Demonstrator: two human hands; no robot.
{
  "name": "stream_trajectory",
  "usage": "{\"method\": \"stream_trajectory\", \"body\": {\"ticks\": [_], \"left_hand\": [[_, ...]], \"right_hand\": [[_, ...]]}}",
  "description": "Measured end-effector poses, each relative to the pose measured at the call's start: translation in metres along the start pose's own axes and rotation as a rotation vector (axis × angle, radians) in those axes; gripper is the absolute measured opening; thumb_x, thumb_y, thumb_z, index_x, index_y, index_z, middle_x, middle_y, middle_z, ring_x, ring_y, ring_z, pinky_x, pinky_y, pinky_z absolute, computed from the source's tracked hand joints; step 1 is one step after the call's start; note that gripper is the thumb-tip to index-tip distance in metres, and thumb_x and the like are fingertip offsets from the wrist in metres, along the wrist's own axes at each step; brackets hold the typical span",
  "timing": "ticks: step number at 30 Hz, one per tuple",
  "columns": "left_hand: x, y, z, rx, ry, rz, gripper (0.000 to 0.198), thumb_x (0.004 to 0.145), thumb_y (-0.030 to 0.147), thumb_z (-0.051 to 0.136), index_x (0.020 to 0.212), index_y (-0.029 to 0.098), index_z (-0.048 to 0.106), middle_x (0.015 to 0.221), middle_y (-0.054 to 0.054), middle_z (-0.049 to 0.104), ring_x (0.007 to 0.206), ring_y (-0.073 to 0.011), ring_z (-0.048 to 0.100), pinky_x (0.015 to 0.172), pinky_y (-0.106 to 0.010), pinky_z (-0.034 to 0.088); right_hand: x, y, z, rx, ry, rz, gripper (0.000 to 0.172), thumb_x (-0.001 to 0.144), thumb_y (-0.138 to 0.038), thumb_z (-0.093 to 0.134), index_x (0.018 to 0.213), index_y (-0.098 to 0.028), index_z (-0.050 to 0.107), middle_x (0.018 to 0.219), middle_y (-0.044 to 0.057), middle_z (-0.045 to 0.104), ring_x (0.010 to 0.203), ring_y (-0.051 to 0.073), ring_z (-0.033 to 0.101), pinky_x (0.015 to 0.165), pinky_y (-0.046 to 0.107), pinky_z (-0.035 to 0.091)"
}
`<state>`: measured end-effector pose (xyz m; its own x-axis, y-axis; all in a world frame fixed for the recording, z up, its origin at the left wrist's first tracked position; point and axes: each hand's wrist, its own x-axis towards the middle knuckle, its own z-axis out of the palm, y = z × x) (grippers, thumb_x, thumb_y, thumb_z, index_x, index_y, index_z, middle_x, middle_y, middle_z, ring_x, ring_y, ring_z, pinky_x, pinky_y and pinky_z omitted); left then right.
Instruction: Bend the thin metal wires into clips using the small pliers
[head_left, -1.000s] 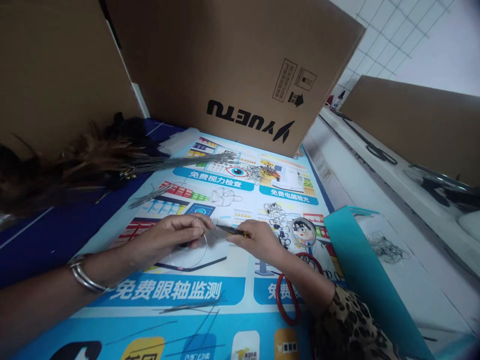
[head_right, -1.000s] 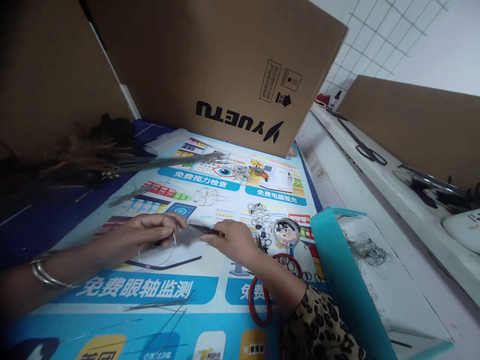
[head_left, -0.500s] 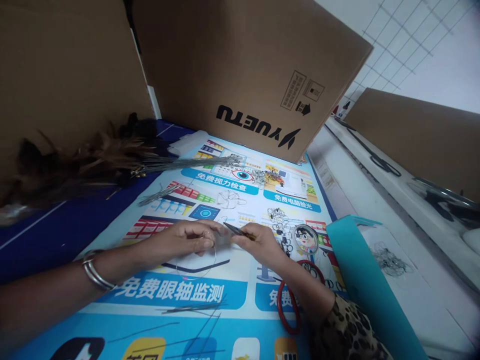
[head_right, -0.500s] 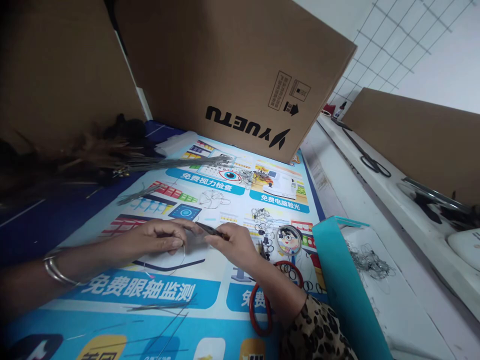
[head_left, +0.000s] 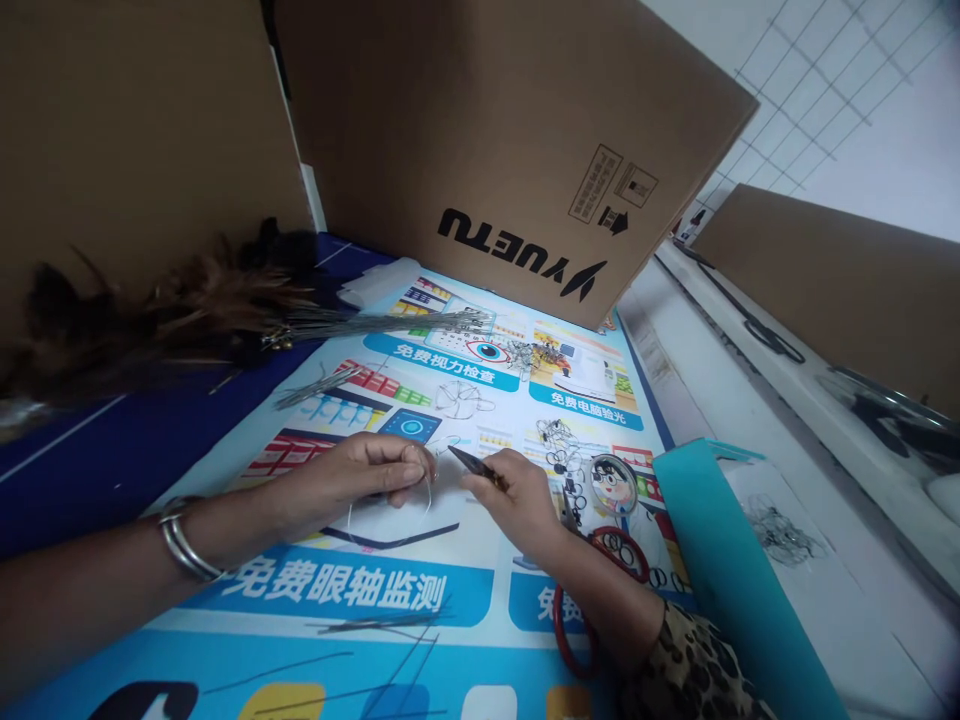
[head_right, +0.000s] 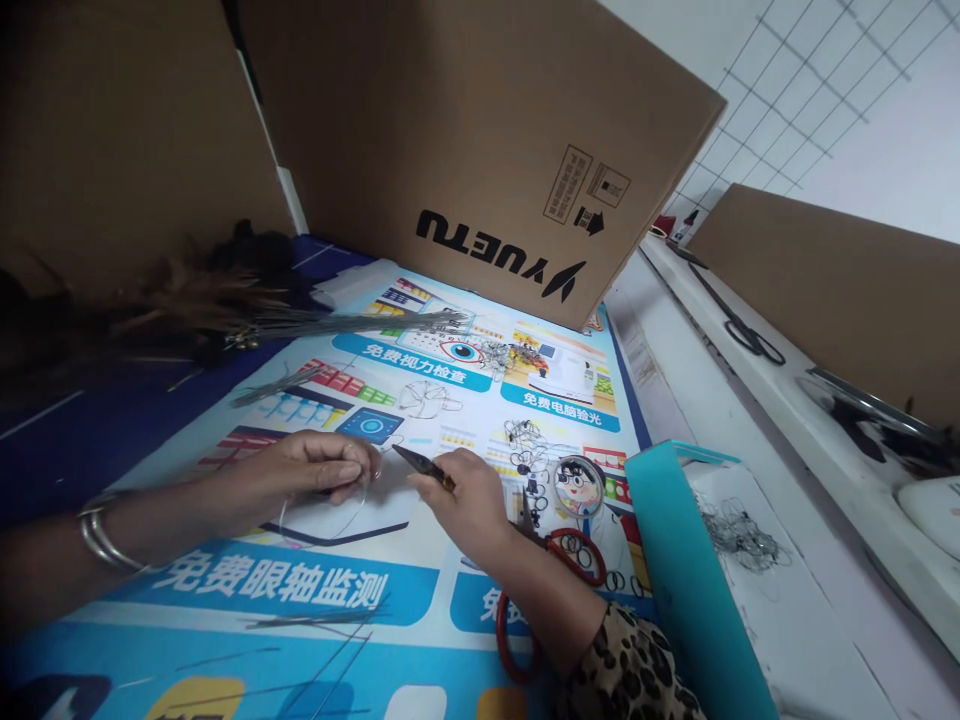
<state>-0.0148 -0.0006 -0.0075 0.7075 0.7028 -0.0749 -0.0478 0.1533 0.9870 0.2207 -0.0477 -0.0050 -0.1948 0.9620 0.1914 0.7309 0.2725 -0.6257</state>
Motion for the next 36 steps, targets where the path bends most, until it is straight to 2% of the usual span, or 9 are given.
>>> {"method": "stream_trajectory", "body": {"ticks": [4, 9, 12, 17, 22, 27, 31, 36], "left_hand": [[-0.002, -0.008, -0.003, -0.148, 0.026, -0.066, 0.022, 0.088, 0.039, 0.065, 0.088, 0.017, 0.068, 0.064, 0.001, 0.055, 0.062, -0.012, 0.045, 0.058, -0.023, 0.033], [-0.003, -0.012, -0.002, -0.202, 0.065, -0.087, 0.02, 0.09, 0.037, 0.064, 0.093, 0.018, 0.067, 0.067, 0.001, 0.055, 0.064, -0.0118, 0.045, 0.06, -0.024, 0.033], [-0.003, -0.011, 0.003, -0.169, 0.078, -0.074, 0.023, 0.092, 0.039, 0.061, 0.087, 0.017, 0.067, 0.066, 0.001, 0.054, 0.065, -0.0131, 0.045, 0.063, -0.026, 0.036], [-0.001, -0.011, 0.006, -0.121, 0.06, -0.07, 0.032, 0.09, 0.043, 0.062, 0.072, 0.016, 0.061, 0.065, 0.001, 0.053, 0.061, -0.0126, 0.043, 0.057, -0.026, 0.034], [0.0, -0.009, 0.005, -0.07, 0.024, -0.046, 0.032, 0.091, 0.041, 0.061, 0.071, 0.016, 0.06, 0.063, 0.001, 0.052, 0.062, -0.0126, 0.044, 0.058, -0.025, 0.034], [0.0, -0.004, 0.007, 0.139, 0.051, 0.035, 0.034, 0.091, 0.041, 0.059, 0.067, 0.017, 0.06, 0.071, 0.0, 0.056, 0.07, -0.0141, 0.05, 0.065, -0.026, 0.039], [-0.001, -0.006, 0.005, 0.219, 0.124, 0.055, 0.026, 0.089, 0.042, 0.061, 0.082, 0.018, 0.066, 0.074, 0.001, 0.058, 0.071, -0.0147, 0.053, 0.064, -0.025, 0.04], [-0.002, -0.009, 0.003, 0.196, 0.141, 0.02, 0.029, 0.089, 0.045, 0.06, 0.077, 0.018, 0.064, 0.072, 0.001, 0.057, 0.07, -0.0145, 0.052, 0.062, -0.024, 0.04]], "right_hand": [[-0.003, 0.003, 0.001, -0.08, 0.03, -0.05, 0.025, 0.09, -0.04, 0.064, 0.077, -0.019, 0.062, 0.074, 0.001, 0.059, 0.075, 0.015, 0.056, 0.066, 0.024, 0.039], [-0.005, 0.004, -0.001, -0.315, 0.085, -0.155, 0.03, 0.092, -0.046, 0.059, 0.082, -0.018, 0.065, 0.08, 0.006, 0.065, 0.081, 0.019, 0.058, 0.072, 0.028, 0.04], [-0.005, 0.001, -0.004, -0.43, 0.114, -0.234, 0.034, 0.095, -0.047, 0.054, 0.081, -0.018, 0.064, 0.079, 0.007, 0.065, 0.079, 0.019, 0.056, 0.071, 0.029, 0.039], [-0.006, -0.003, -0.006, -0.557, 0.117, -0.287, 0.031, 0.094, -0.044, 0.057, 0.076, -0.018, 0.063, 0.076, 0.006, 0.063, 0.076, 0.02, 0.053, 0.069, 0.031, 0.036], [-0.003, -0.001, -0.005, -0.432, 0.014, -0.183, 0.028, 0.092, -0.043, 0.061, 0.079, -0.018, 0.063, 0.082, 0.006, 0.065, 0.08, 0.019, 0.056, 0.07, 0.028, 0.037], [0.001, -0.003, -0.008, -0.153, -0.138, -0.044, 0.031, 0.092, -0.042, 0.062, 0.071, -0.019, 0.057, 0.072, 0.0, 0.059, 0.071, 0.013, 0.054, 0.063, 0.023, 0.034], [0.002, -0.005, -0.012, -0.085, -0.155, 0.001, 0.035, 0.091, -0.043, 0.061, 0.068, -0.019, 0.054, 0.069, -0.002, 0.055, 0.068, 0.012, 0.052, 0.06, 0.023, 0.032], [0.002, -0.002, -0.012, -0.092, -0.103, 0.017, 0.031, 0.09, -0.04, 0.063, 0.069, -0.019, 0.055, 0.07, -0.002, 0.054, 0.069, 0.012, 0.051, 0.061, 0.023, 0.031]]}}
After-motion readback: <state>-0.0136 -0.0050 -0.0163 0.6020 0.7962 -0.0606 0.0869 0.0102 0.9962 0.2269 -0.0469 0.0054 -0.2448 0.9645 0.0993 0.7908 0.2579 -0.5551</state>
